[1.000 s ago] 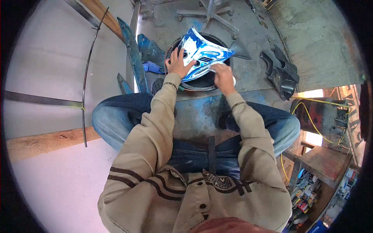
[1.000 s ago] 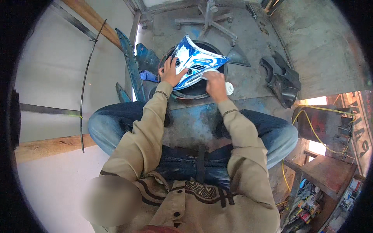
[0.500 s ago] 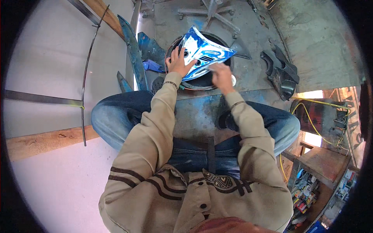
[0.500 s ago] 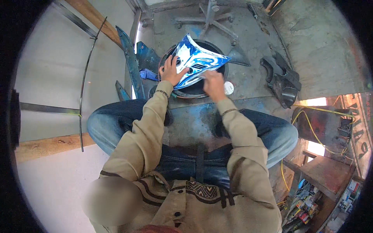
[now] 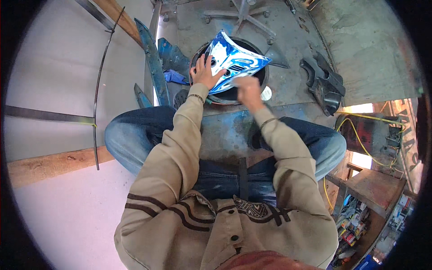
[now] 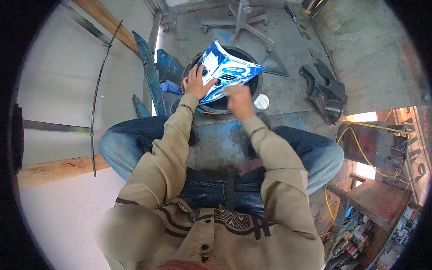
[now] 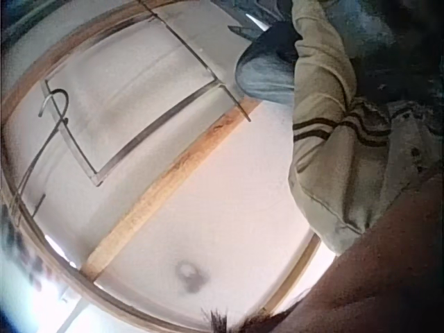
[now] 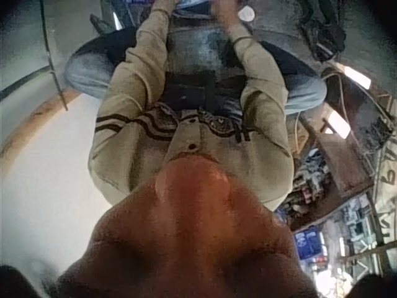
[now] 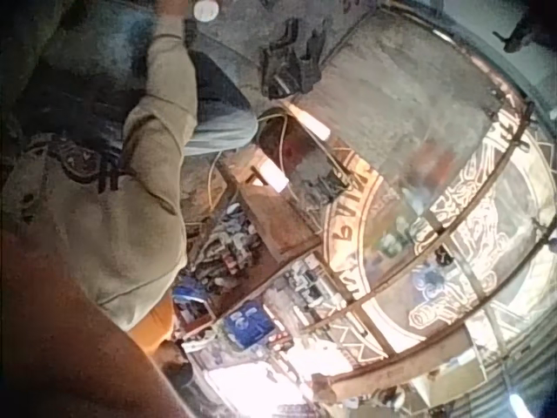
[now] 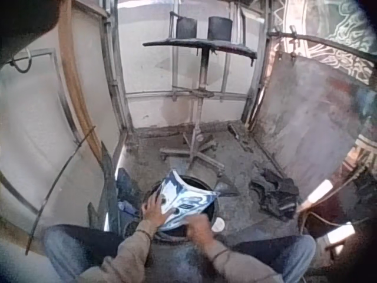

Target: The person sands a blue and white motorcycle helmet part using a circular sanding pad, periodically dipping both the pad and the part into a bucket of water placed between their legs.

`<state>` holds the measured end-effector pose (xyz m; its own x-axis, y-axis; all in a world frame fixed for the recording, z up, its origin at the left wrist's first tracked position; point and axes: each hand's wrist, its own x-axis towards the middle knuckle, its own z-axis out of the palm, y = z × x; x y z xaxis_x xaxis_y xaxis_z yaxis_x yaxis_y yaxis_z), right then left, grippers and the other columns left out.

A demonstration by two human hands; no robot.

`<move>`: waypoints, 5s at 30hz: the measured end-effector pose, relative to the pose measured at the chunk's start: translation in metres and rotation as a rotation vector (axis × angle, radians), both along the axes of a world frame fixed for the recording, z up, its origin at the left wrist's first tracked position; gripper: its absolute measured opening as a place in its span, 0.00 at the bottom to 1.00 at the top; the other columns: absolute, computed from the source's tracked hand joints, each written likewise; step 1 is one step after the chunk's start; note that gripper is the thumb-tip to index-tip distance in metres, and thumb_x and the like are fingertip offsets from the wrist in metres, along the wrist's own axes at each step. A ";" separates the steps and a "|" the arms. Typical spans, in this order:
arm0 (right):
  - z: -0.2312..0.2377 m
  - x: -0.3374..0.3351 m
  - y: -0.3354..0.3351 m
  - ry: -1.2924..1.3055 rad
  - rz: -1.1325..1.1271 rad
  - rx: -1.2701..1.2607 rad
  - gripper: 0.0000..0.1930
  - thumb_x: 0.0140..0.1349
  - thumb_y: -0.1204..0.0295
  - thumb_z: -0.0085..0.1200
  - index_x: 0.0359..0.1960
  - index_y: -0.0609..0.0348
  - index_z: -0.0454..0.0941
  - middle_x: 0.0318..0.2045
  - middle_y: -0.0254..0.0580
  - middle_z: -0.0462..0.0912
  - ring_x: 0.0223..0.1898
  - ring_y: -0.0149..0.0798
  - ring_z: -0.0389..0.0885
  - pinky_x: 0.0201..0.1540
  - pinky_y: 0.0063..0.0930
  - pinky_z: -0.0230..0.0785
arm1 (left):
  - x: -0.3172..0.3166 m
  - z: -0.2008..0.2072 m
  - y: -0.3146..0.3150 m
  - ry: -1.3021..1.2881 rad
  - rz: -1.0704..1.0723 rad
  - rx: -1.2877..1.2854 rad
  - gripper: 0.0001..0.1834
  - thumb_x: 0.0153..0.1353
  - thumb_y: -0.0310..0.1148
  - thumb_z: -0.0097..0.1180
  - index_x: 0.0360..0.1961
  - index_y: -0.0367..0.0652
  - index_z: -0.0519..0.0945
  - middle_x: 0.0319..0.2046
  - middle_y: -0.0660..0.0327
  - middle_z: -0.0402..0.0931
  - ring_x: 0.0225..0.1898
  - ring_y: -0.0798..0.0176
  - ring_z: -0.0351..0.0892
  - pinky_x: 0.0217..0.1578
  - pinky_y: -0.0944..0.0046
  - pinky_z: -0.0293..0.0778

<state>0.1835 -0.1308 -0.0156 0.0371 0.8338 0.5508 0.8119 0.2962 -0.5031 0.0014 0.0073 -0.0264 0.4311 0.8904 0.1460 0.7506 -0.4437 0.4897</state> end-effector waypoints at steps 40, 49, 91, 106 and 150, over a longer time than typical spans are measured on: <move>0.009 0.011 -0.008 0.016 -0.168 -0.109 0.21 0.58 0.86 0.52 0.49 0.54 0.88 0.54 0.43 0.89 0.63 0.46 0.82 0.71 0.51 0.63 | 0.006 0.040 -0.017 0.017 0.169 -0.130 0.57 0.49 0.73 0.70 0.75 0.54 0.67 0.80 0.51 0.54 0.76 0.39 0.57 0.72 0.33 0.46; 0.005 0.015 -0.002 0.002 -0.151 -0.039 0.22 0.56 0.88 0.53 0.49 0.55 0.88 0.54 0.46 0.88 0.63 0.49 0.82 0.71 0.53 0.65 | 0.022 0.040 -0.028 0.064 0.255 0.027 0.50 0.53 0.70 0.68 0.64 0.41 0.73 0.65 0.47 0.66 0.68 0.40 0.64 0.64 0.35 0.57; 0.025 -0.046 -0.026 -0.019 0.222 -0.160 0.22 0.52 0.87 0.57 0.49 0.57 0.89 0.55 0.44 0.89 0.63 0.48 0.83 0.65 0.46 0.69 | 0.004 0.017 -0.020 -0.146 0.197 0.073 0.55 0.48 0.68 0.75 0.67 0.39 0.72 0.66 0.47 0.65 0.70 0.42 0.60 0.69 0.40 0.56; 0.015 0.002 -0.002 0.024 0.146 -0.099 0.18 0.57 0.84 0.57 0.47 0.54 0.88 0.52 0.42 0.89 0.60 0.46 0.83 0.60 0.43 0.70 | 0.007 0.024 -0.020 -0.132 0.190 0.060 0.55 0.49 0.69 0.74 0.67 0.39 0.72 0.67 0.47 0.65 0.71 0.41 0.60 0.69 0.39 0.56; 0.027 0.009 0.007 0.052 -0.070 -0.047 0.13 0.55 0.86 0.56 0.39 0.59 0.89 0.41 0.52 0.90 0.45 0.56 0.88 0.51 0.45 0.79 | 0.005 0.019 -0.020 -0.136 0.195 0.072 0.55 0.50 0.68 0.74 0.68 0.38 0.71 0.68 0.45 0.64 0.71 0.40 0.59 0.70 0.42 0.57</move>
<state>0.1922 -0.1241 0.0113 0.1240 0.8531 0.5068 0.8024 0.2142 -0.5570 0.0062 -0.0126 -0.0072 0.2240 0.9401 0.2569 0.7548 -0.3341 0.5646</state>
